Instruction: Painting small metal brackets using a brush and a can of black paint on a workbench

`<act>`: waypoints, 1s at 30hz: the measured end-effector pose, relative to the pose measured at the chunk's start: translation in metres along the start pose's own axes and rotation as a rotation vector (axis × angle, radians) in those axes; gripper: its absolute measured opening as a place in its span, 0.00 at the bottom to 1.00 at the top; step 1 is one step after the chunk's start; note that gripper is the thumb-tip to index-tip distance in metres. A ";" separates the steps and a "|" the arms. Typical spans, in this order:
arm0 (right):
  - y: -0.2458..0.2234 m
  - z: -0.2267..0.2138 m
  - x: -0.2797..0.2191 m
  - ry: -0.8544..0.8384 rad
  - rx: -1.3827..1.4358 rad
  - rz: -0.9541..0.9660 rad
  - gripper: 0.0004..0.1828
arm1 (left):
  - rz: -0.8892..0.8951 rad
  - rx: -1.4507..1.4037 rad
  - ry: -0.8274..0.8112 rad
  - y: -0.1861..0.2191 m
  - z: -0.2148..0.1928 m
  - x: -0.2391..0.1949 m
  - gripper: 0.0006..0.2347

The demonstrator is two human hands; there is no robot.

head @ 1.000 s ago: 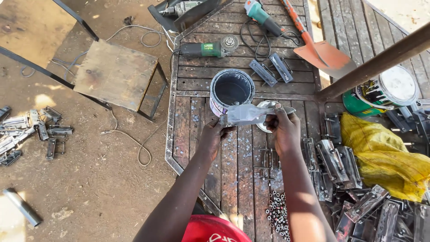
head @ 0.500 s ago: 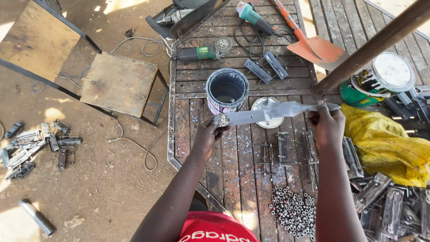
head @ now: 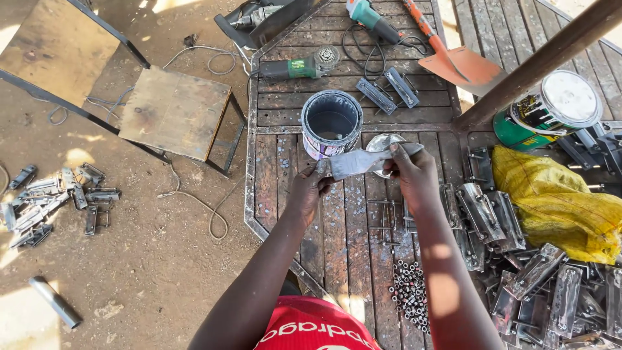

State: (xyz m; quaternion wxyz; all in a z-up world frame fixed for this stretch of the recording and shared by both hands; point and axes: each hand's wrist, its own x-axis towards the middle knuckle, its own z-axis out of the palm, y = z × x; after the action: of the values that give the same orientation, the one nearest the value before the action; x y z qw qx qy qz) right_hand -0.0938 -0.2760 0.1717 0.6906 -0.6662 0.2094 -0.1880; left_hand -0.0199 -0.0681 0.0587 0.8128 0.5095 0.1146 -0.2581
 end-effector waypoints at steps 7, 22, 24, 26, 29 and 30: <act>-0.020 -0.050 -0.002 0.076 -0.207 -0.077 0.11 | 0.035 0.010 -0.009 0.019 0.001 -0.026 0.12; -0.046 -0.015 -0.034 0.014 -0.119 -0.012 0.11 | 0.054 0.099 -0.033 -0.002 0.000 -0.017 0.10; -0.023 -0.043 -0.025 0.104 -0.136 -0.028 0.10 | 0.076 0.083 -0.040 -0.002 -0.004 -0.016 0.11; -0.019 -0.066 -0.023 0.136 -0.140 -0.030 0.09 | 0.073 0.100 -0.019 0.003 -0.004 -0.020 0.12; -0.007 -0.098 -0.017 0.203 -0.167 -0.055 0.08 | 0.071 0.136 0.001 0.004 -0.005 -0.025 0.13; -0.002 -0.109 -0.016 0.235 -0.187 -0.078 0.08 | 0.076 0.155 0.004 0.003 -0.005 -0.027 0.15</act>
State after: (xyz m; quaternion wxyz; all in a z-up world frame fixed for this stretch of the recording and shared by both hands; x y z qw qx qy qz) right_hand -0.1661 -0.3595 0.1712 0.5886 -0.7085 0.2795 -0.2710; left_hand -0.0403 -0.0542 0.0709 0.7798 0.5753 0.0765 -0.2345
